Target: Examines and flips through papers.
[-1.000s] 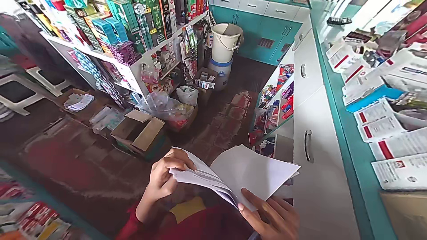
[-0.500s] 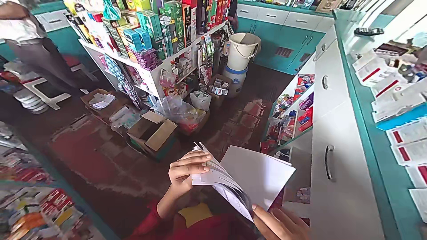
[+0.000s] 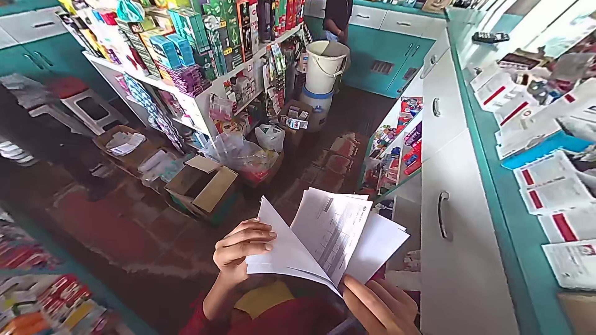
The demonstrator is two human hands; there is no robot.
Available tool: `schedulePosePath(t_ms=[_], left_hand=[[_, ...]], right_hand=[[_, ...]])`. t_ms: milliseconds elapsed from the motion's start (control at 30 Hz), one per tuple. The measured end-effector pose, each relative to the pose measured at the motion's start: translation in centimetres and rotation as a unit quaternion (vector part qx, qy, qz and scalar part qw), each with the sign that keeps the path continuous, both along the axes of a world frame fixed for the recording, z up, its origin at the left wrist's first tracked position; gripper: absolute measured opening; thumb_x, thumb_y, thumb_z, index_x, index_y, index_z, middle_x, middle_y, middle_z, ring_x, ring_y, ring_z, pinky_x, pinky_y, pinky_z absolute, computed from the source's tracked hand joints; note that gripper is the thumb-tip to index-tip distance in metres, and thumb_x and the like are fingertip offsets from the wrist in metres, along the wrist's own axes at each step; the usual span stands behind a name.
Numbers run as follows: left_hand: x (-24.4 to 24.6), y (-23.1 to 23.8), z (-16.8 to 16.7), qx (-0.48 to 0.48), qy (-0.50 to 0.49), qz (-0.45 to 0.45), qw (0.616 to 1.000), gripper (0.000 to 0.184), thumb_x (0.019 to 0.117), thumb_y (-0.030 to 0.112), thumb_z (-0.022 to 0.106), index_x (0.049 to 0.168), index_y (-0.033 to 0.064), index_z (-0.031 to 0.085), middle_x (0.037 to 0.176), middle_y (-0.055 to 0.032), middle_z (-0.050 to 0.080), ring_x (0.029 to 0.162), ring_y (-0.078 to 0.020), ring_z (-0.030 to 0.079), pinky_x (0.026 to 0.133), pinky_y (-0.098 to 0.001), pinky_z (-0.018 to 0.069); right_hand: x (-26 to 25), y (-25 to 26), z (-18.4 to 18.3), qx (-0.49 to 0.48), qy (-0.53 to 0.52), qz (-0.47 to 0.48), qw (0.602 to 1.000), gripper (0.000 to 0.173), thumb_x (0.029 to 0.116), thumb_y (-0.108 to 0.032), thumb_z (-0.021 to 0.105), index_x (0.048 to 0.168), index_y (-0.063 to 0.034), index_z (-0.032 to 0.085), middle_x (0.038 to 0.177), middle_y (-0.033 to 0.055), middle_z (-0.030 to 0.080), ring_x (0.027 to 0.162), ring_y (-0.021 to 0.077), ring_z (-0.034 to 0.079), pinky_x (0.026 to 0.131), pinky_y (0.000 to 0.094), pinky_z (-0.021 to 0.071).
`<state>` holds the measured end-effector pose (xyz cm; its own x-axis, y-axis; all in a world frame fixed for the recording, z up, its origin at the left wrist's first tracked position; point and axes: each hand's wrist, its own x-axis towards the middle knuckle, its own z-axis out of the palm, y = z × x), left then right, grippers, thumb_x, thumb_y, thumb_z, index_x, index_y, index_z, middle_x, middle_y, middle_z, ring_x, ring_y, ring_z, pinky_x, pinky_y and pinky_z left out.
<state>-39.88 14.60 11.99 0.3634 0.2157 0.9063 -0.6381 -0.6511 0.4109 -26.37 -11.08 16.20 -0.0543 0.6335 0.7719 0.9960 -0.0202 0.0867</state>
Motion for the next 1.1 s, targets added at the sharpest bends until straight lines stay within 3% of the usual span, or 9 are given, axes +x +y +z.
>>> schedulePosePath(t_ms=[233, 367, 633, 733, 767, 833, 933, 1000, 1100], left_hand=[[-0.1, 0.2, -0.3, -0.056, 0.084, -0.035, 0.994, 0.021, 0.1043, 0.030, 0.056, 0.106, 0.0132, 0.068, 0.106, 0.0043, 0.072, 0.109, -0.0060, 0.067, 0.110, -0.0331, 0.0468], [0.2, 0.6, 0.3, -0.056, 0.119, -0.044, 0.990, 0.026, 0.1043, 0.036, 0.055, 0.108, 0.0151, 0.070, 0.123, 0.0043, 0.065, 0.121, -0.0046, 0.059, 0.103, -0.0221, 0.0499], [1.6, 1.9, 0.8, -0.036, 0.129, -0.080, 0.988, 0.028, 0.1069, 0.028, 0.044, 0.098, 0.0098, 0.062, 0.153, -0.0052, 0.049, 0.137, -0.0117, 0.050, 0.110, -0.0305, 0.0453], [1.7, 2.1, 1.2, -0.007, 0.123, -0.100, 0.987, 0.025, 0.1077, 0.031, 0.041, 0.102, 0.0124, 0.057, 0.162, -0.0021, 0.039, 0.151, -0.0163, 0.033, 0.123, -0.0389, 0.0307], [1.7, 2.2, 1.3, 0.008, 0.119, -0.096, 0.988, 0.025, 0.1080, 0.031, 0.040, 0.103, 0.0127, 0.056, 0.159, -0.0028, 0.044, 0.151, -0.0169, 0.033, 0.125, -0.0408, 0.0263], [1.5, 2.0, 1.8, 0.042, 0.100, -0.070, 0.992, 0.025, 0.1092, 0.031, 0.038, 0.104, 0.0134, 0.055, 0.136, -0.0029, 0.065, 0.143, -0.0150, 0.046, 0.125, -0.0417, 0.0221], [1.2, 1.3, 2.4, 0.058, 0.054, -0.025, 0.997, 0.026, 0.1092, 0.025, 0.042, 0.103, 0.0095, 0.062, 0.101, -0.0034, 0.073, 0.116, -0.0115, 0.065, 0.122, -0.0395, 0.0300], [1.0, 0.9, 2.6, 0.073, 0.041, 0.008, 0.996, 0.019, 0.1076, 0.016, 0.043, 0.105, 0.0074, 0.060, 0.099, -0.0053, 0.069, 0.108, -0.0102, 0.066, 0.116, -0.0340, 0.0393], [0.9, 0.4, 2.3, 0.041, 0.036, 0.043, 0.998, 0.010, 0.1064, 0.011, 0.048, 0.114, 0.0069, 0.054, 0.105, -0.0059, 0.067, 0.102, -0.0076, 0.066, 0.095, -0.0222, 0.0516]], right_hand=[[0.8, 0.0, 0.0, -0.016, -0.050, -0.011, 0.999, 0.017, 0.1040, -0.010, 0.050, 0.093, -0.0124, 0.063, 0.092, 0.0038, 0.073, 0.054, 0.0125, 0.045, 0.051, 0.0265, 0.0344], [1.3, 0.2, 0.2, -0.003, -0.046, -0.015, 0.999, 0.018, 0.1039, -0.013, 0.053, 0.092, -0.0133, 0.066, 0.086, 0.0033, 0.071, 0.055, 0.0132, 0.047, 0.053, 0.0257, 0.0366], [1.3, 0.0, 1.4, -0.057, -0.040, -0.036, 0.997, 0.022, 0.1049, -0.017, 0.052, 0.103, -0.0181, 0.074, 0.076, 0.0018, 0.065, 0.057, 0.0146, 0.046, 0.056, 0.0270, 0.0356], [1.1, -0.3, 1.7, -0.065, -0.035, -0.040, 0.996, 0.023, 0.1058, -0.018, 0.050, 0.105, -0.0200, 0.073, 0.079, 0.0017, 0.066, 0.060, 0.0150, 0.048, 0.058, 0.0270, 0.0373], [1.1, -0.3, 1.6, -0.055, -0.033, -0.039, 0.997, 0.023, 0.1055, -0.018, 0.051, 0.102, -0.0191, 0.073, 0.079, 0.0020, 0.066, 0.060, 0.0151, 0.049, 0.058, 0.0267, 0.0377], [1.4, -0.1, 1.3, -0.014, -0.008, -0.050, 0.999, 0.018, 0.1043, -0.018, 0.053, 0.096, -0.0158, 0.069, 0.076, 0.0032, 0.063, 0.060, 0.0158, 0.049, 0.058, 0.0252, 0.0389], [1.5, 0.6, 0.5, 0.055, 0.080, -0.098, 0.990, 0.016, 0.1011, -0.019, 0.060, 0.093, -0.0097, 0.071, 0.073, 0.0061, 0.062, 0.065, 0.0144, 0.059, 0.061, 0.0207, 0.0474], [1.4, 1.2, 0.1, 0.056, 0.137, -0.142, 0.979, 0.023, 0.0977, -0.025, 0.063, 0.090, -0.0070, 0.076, 0.071, 0.0089, 0.064, 0.064, 0.0134, 0.059, 0.059, 0.0202, 0.0448], [0.9, 1.9, 0.0, 0.001, 0.166, -0.185, 0.969, 0.032, 0.0930, -0.034, 0.063, 0.087, -0.0054, 0.077, 0.072, 0.0112, 0.066, 0.058, 0.0163, 0.061, 0.050, 0.0266, 0.0444]])
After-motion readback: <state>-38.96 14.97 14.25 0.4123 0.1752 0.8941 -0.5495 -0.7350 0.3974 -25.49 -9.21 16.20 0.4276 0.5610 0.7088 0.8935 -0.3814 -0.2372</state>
